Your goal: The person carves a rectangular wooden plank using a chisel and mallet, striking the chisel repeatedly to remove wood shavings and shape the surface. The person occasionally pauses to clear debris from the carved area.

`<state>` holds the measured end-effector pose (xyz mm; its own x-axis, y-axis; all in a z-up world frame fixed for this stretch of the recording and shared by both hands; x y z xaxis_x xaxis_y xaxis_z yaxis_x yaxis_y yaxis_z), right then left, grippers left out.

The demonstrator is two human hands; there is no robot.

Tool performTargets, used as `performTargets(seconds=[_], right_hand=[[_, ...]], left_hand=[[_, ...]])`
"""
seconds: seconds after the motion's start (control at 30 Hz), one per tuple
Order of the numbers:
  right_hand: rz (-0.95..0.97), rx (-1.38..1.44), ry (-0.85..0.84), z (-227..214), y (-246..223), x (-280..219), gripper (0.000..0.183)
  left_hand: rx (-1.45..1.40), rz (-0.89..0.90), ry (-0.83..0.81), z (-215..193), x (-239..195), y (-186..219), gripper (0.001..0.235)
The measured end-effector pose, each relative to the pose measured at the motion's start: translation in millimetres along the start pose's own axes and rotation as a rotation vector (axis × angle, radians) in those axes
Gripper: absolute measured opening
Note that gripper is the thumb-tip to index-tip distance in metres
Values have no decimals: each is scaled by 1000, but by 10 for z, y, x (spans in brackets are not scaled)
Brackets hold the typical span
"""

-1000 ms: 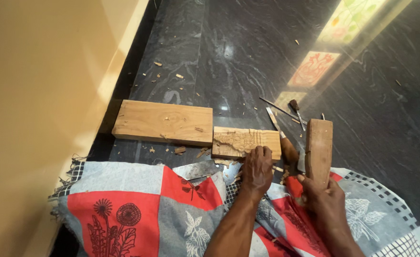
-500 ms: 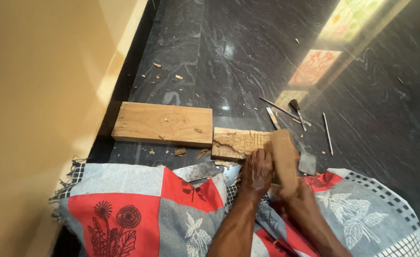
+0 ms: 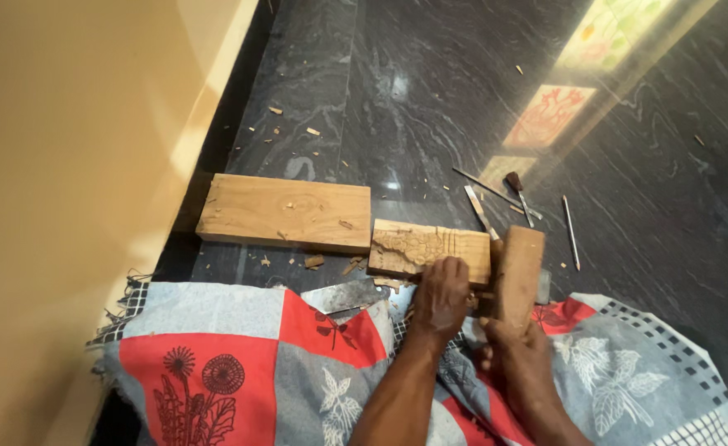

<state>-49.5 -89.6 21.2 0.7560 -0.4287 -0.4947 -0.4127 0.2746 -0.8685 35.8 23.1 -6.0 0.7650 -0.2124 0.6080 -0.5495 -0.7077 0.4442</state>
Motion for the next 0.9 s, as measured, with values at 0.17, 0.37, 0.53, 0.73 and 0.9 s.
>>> performTargets(seconds=[0.17,0.37,0.53,0.73,0.9], right_hand=[[-147,-12,67,-141,-243,161,20],[-186,-461,167,-774,-751,859,30],[-174,-869,249,-988,-792,1708,38],[-641,-1418,545,-702,-842,1595,64],[-1052,-1246,-109,341,-775,1083,127]], left_hand=[[-50,127,-56,60,75,149,23],[157,-272,344,-297,398,-675,23],[184,-658,280,-710,585,-1723,22],[74,-515,-280,-858,797,-2064,61],[316,-399,-736,-899,975,-2284,146]])
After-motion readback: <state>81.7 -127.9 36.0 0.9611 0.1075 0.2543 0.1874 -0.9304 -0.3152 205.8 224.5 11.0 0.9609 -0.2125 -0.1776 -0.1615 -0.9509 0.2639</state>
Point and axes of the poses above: each hand's wrist, its own x-axis towards the middle knuckle, its own z-axis out of the palm, y = z × x, the point moved 4 cm from there along x, towards the middle knuckle, and after that the axes turned 6 degrees about y, right-handed, at the moved point
